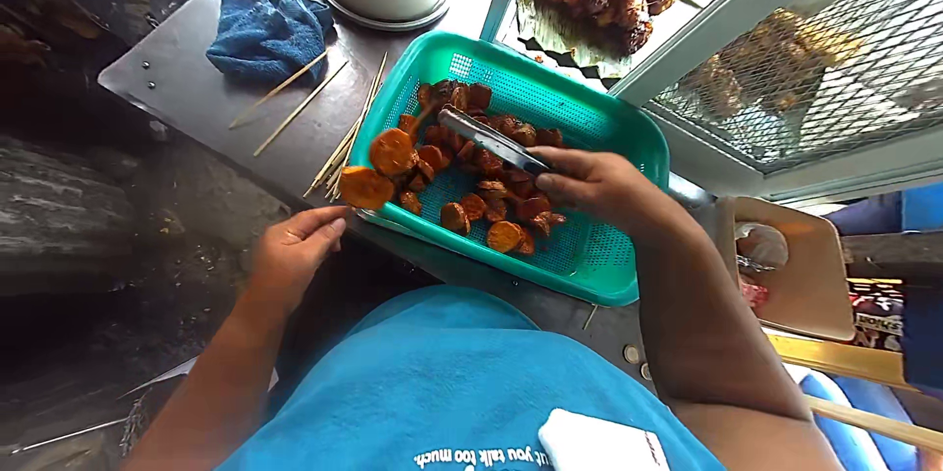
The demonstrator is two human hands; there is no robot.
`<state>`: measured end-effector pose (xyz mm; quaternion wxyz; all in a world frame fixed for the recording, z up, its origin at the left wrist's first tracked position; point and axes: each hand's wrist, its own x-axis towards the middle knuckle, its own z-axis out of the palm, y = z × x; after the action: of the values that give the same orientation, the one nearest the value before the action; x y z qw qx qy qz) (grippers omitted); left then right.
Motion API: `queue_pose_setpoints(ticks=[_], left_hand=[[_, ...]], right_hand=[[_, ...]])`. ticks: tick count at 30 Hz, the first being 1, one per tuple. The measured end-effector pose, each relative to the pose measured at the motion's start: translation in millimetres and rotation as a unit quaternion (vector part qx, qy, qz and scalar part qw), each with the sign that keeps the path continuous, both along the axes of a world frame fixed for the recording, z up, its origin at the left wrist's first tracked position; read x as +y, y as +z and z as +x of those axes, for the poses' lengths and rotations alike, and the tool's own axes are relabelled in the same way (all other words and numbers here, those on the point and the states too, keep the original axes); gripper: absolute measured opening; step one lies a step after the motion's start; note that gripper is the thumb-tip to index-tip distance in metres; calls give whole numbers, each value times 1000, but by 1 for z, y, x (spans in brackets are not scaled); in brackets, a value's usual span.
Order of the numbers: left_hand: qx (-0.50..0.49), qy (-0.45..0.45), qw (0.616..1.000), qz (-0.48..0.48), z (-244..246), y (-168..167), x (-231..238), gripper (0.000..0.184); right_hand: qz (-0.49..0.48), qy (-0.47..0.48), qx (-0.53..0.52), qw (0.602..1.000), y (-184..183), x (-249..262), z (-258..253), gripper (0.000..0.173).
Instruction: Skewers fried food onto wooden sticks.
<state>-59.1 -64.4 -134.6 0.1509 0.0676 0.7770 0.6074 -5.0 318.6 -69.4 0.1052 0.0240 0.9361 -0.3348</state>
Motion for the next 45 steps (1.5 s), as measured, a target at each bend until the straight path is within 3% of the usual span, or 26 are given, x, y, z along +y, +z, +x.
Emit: queue_pose_setpoints(ticks=[2, 5, 9, 15, 19, 23, 30, 34, 37, 45], left_hand=[[11, 37, 999, 5, -2, 4, -8, 24], [13, 59, 998, 15, 1, 4, -15, 24], [-6, 61, 998, 18, 9, -2, -17, 23], [-33, 24, 999, 14, 14, -5, -22, 20], [-35, -13, 999, 3, 8, -3, -12, 19], [-19, -54, 998, -21, 1, 4, 1, 19], [-6, -113, 992, -54, -7, 12, 23, 19], [21, -143, 987, -70, -15, 12, 35, 19], [36, -152, 985, -74, -19, 21, 47, 20], [-5, -189, 982, -24, -5, 35, 57, 20]], right_hand=[[140, 18, -41, 989, 4, -7, -31, 39], [312, 48, -114, 942, 8, -36, -65, 34], [382, 72, -161, 907, 5, -63, -82, 28], [229, 68, -19, 971, -6, -11, -40, 28], [164, 1, 63, 985, -19, 5, 7, 28], [152, -37, 114, 981, -19, 8, 41, 29], [115, -185, 145, 965, -21, 23, 87, 31], [-43, -259, 67, 963, -15, 26, 106, 30], [-162, -263, 47, 950, -11, 28, 116, 32], [-308, -332, 38, 891, -8, 31, 131, 34]])
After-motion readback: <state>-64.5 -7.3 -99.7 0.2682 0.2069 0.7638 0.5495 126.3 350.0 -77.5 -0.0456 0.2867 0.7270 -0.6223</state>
